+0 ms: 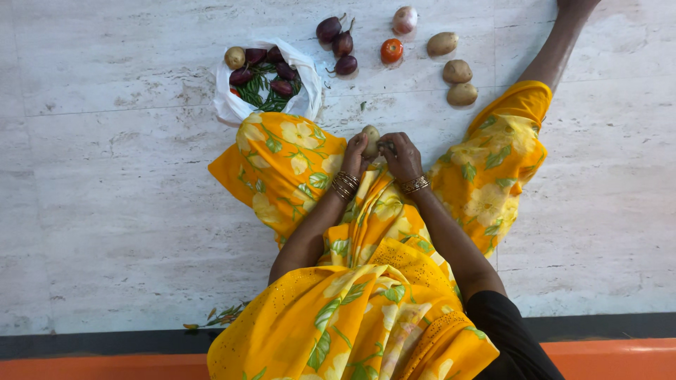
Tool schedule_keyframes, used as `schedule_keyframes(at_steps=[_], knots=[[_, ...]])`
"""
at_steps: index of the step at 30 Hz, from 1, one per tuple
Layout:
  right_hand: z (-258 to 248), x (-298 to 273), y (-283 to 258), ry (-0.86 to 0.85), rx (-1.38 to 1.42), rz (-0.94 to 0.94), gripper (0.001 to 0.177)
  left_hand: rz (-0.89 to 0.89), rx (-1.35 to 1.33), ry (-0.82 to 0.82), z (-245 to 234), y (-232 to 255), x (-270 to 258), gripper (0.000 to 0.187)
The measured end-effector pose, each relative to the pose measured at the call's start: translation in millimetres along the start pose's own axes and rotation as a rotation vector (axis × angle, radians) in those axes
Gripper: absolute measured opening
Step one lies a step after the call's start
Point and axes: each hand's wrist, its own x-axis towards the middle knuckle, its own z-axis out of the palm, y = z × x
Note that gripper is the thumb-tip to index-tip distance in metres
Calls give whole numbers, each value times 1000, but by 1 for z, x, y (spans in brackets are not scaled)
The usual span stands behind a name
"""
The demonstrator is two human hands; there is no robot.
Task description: The person sits on the floor and peels potatoes using a small knife. They handle the potatoes one by one, removing the skin and placing the peeled items aside. Other vegetables, including onions and tomatoes, are visible nearby.
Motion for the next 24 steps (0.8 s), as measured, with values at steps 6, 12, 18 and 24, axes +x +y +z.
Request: schedule_keyframes(at_steps=[6,12,18,24], knots=[[4,-9,-9,87,-121,-100,23,-53,-6,-6,5,-2,3,45],[3,-7,-12,135,-8,44,21,-78,128,-31,5,7,4,39],[4,-8,-10,195,-77,-70,22,-45,-46,-114,12,10,0,37],[9,-7,1,231,-104,1,21,-91,-225,-82,13,12,-2,41]])
